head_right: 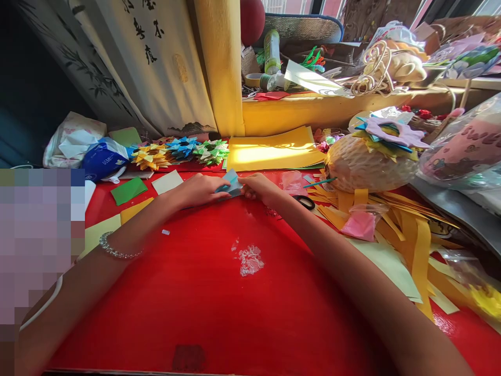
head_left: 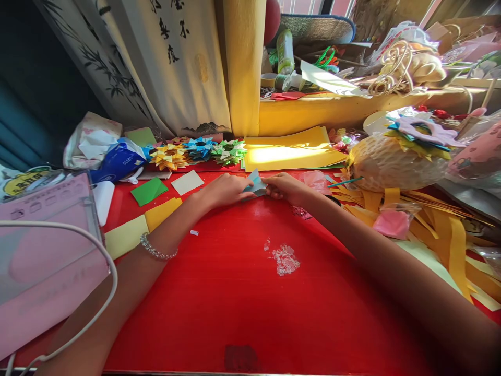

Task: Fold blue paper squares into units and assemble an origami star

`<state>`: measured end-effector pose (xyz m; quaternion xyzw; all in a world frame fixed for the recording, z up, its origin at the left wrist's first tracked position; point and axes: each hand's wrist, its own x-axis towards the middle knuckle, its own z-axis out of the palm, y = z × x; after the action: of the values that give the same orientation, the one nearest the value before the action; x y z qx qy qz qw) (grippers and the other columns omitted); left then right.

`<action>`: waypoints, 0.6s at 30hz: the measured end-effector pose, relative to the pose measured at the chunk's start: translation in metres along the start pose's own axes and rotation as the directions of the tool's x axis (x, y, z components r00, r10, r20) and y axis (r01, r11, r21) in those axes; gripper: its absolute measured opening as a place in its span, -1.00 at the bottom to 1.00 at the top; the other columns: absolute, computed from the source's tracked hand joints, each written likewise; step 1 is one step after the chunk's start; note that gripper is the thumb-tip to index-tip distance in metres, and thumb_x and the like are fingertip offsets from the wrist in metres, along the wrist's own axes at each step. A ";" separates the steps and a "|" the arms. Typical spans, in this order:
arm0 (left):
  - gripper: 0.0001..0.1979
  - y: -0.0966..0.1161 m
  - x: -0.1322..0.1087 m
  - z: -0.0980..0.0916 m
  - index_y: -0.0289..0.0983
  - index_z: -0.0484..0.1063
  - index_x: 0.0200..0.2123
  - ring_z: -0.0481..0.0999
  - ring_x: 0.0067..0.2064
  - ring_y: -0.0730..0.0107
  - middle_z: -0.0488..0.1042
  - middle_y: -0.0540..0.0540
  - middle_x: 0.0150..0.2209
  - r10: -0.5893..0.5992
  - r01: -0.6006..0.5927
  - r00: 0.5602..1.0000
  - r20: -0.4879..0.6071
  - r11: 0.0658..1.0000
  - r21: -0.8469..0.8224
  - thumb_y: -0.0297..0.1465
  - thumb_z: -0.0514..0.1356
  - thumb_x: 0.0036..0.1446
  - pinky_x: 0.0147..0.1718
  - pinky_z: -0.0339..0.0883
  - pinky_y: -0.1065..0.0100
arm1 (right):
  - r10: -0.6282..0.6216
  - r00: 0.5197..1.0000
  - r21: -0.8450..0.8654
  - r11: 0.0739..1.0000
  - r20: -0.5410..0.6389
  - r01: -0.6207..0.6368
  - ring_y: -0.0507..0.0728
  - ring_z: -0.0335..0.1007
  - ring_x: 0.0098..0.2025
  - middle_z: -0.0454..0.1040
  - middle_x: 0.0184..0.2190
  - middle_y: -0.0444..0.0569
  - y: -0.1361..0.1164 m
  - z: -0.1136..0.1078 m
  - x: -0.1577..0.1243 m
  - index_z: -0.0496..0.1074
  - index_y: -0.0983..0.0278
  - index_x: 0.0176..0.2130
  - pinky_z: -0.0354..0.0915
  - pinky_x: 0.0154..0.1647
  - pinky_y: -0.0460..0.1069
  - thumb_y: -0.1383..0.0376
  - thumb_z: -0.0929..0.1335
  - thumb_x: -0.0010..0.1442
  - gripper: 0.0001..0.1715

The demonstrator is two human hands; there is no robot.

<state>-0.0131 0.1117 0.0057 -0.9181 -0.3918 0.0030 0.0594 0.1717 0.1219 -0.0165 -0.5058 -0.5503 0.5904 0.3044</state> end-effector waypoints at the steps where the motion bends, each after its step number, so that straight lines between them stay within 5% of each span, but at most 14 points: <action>1: -0.66 0.000 0.001 0.000 -0.27 0.38 -0.20 0.46 -0.24 0.28 0.50 -0.14 -0.24 -0.006 0.005 1.000 0.008 1.000 0.015 -0.24 -0.11 0.21 -0.39 0.15 0.40 | -0.010 1.000 -0.013 1.000 -0.001 0.010 -0.12 0.06 -0.73 0.29 -0.73 -0.13 0.000 -0.001 0.000 0.34 0.36 -0.60 0.01 -0.73 -0.19 0.30 0.29 0.14 -0.68; 10: -0.74 0.000 0.003 0.003 -0.34 0.37 -0.31 0.47 -0.32 0.24 0.50 -0.18 -0.33 -0.054 0.055 0.998 -0.023 0.997 0.053 -0.33 -0.04 0.18 -0.46 0.10 0.37 | -0.089 0.992 -0.336 0.940 -0.086 0.055 -0.07 0.14 -0.74 0.32 -0.78 -0.07 -0.008 -0.010 -0.004 0.33 0.37 -0.71 0.04 -0.72 -0.15 0.45 0.36 -0.05 -0.73; 18: -0.66 0.003 0.000 -0.003 -0.29 0.37 -0.27 0.46 -0.30 0.28 0.51 -0.13 -0.30 -0.002 0.002 1.000 0.014 1.000 0.004 -0.14 0.03 0.10 -0.45 0.10 0.39 | -0.007 0.999 -0.197 0.980 -0.047 -0.002 -0.10 0.13 -0.68 0.38 -0.63 -0.06 -0.007 -0.010 -0.004 0.35 0.37 -0.62 0.10 -0.68 -0.17 0.29 0.36 0.00 -0.75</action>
<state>-0.0108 0.1097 0.0079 -0.9176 -0.3931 0.0102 0.0585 0.1805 0.1230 -0.0079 -0.5467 -0.5993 0.5205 0.2666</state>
